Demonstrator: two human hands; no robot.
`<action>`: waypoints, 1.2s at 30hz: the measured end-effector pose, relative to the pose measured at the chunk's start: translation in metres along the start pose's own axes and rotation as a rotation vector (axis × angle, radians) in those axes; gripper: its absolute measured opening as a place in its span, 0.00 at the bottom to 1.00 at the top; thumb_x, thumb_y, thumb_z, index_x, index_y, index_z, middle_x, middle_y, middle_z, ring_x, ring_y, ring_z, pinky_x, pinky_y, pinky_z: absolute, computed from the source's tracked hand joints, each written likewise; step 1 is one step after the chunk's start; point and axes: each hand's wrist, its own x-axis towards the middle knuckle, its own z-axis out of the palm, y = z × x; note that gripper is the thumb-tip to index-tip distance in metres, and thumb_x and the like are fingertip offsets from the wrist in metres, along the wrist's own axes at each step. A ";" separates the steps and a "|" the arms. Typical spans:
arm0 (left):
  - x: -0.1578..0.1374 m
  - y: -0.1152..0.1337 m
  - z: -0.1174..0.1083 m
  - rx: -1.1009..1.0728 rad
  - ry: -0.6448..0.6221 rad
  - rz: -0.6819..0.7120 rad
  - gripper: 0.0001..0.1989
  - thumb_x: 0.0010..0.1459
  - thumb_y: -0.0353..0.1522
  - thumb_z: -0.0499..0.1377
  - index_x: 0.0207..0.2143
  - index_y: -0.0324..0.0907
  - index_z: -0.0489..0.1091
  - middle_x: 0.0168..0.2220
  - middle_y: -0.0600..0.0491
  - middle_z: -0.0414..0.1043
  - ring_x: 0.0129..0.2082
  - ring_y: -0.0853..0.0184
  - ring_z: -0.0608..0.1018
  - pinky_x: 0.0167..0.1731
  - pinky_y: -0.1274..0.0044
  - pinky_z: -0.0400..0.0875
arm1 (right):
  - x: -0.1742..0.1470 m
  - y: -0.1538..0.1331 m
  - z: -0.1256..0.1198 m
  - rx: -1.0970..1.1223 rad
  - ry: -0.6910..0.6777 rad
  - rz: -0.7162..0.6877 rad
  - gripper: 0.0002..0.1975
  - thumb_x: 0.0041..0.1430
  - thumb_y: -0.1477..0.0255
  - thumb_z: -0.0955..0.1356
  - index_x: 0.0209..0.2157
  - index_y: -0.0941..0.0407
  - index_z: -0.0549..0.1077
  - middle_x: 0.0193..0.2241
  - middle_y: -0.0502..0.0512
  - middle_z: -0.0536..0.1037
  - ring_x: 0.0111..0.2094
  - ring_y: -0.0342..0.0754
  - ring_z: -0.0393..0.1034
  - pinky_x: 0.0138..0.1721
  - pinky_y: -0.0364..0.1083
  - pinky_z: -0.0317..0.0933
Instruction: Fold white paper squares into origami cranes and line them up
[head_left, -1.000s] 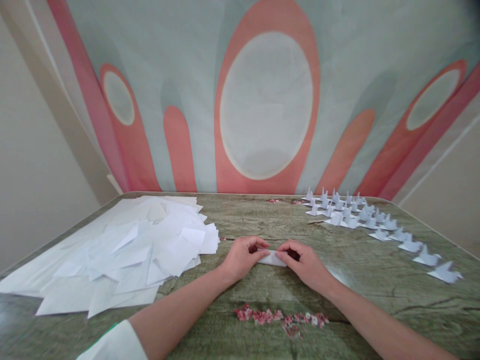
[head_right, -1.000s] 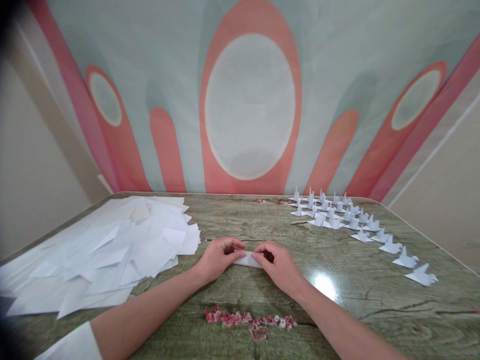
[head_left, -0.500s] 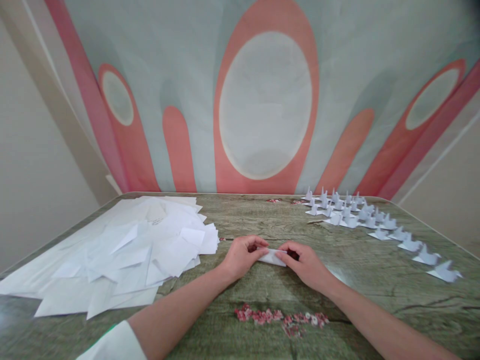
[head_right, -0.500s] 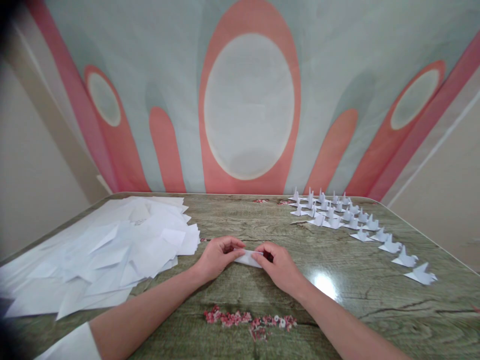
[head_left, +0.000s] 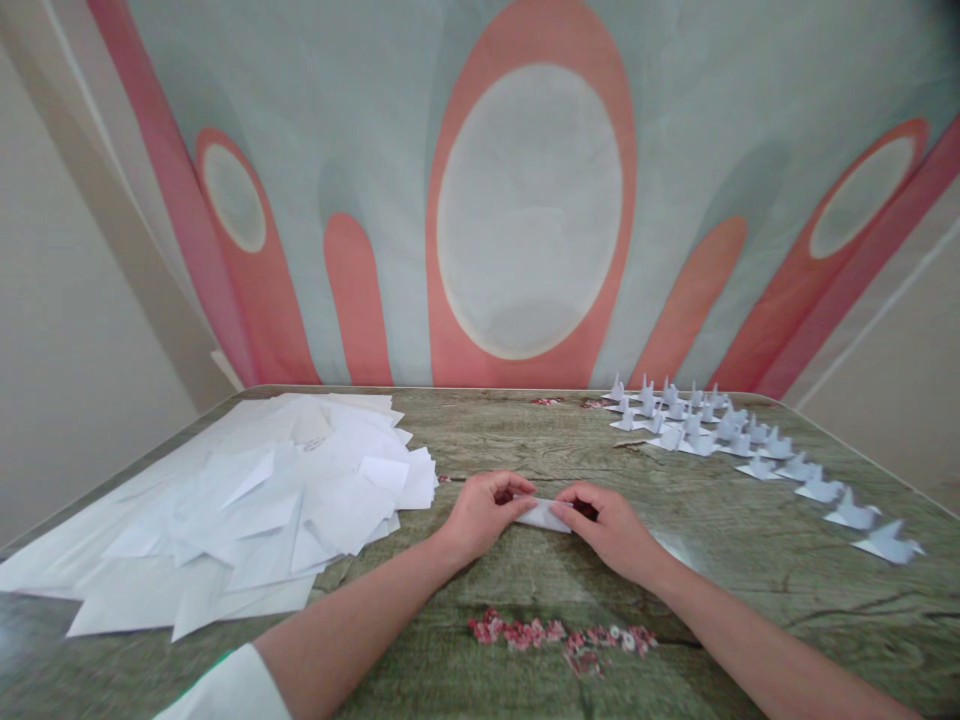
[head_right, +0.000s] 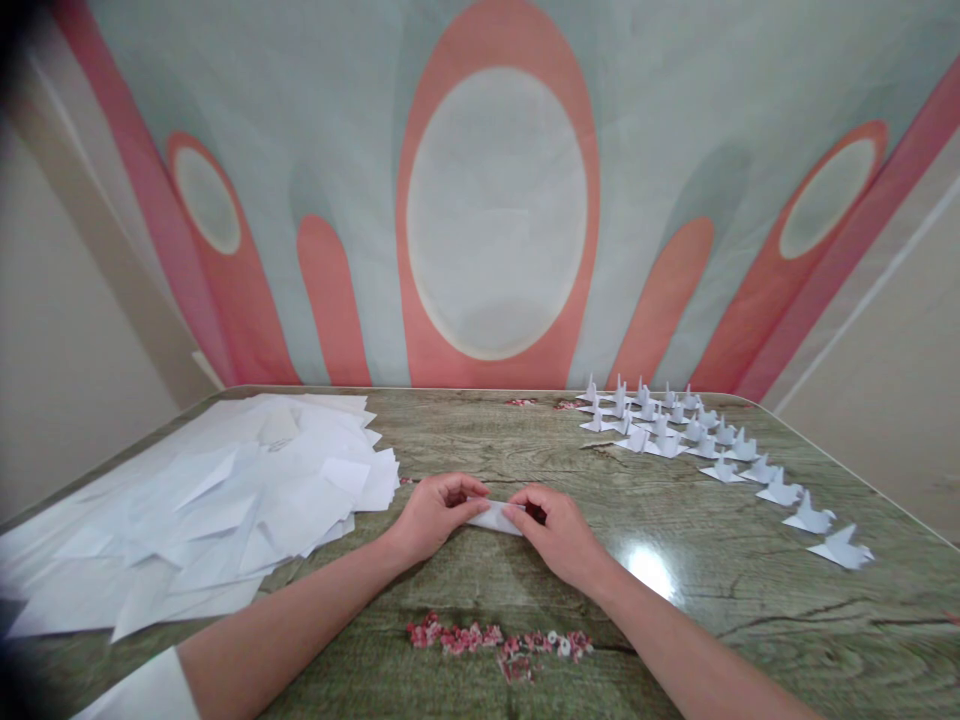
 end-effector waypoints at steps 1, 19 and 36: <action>0.000 0.000 0.000 0.005 0.001 0.001 0.08 0.48 0.32 0.61 0.31 0.37 0.72 0.25 0.54 0.72 0.23 0.73 0.69 0.25 0.81 0.63 | 0.000 0.000 0.000 -0.001 0.000 -0.001 0.11 0.56 0.65 0.63 0.29 0.56 0.73 0.23 0.49 0.70 0.26 0.44 0.62 0.28 0.42 0.55; -0.003 0.002 0.001 0.114 -0.004 0.082 0.09 0.49 0.35 0.61 0.32 0.38 0.73 0.26 0.54 0.73 0.23 0.72 0.69 0.26 0.82 0.63 | -0.002 -0.004 0.004 -0.143 0.087 -0.212 0.08 0.59 0.70 0.62 0.31 0.55 0.72 0.27 0.52 0.72 0.32 0.47 0.64 0.34 0.44 0.57; -0.003 0.006 0.001 0.248 -0.019 0.065 0.09 0.49 0.30 0.59 0.36 0.39 0.72 0.26 0.55 0.71 0.25 0.71 0.71 0.29 0.81 0.66 | 0.003 0.003 0.003 -0.157 0.075 -0.138 0.08 0.58 0.72 0.63 0.28 0.55 0.71 0.26 0.51 0.71 0.31 0.46 0.63 0.34 0.45 0.57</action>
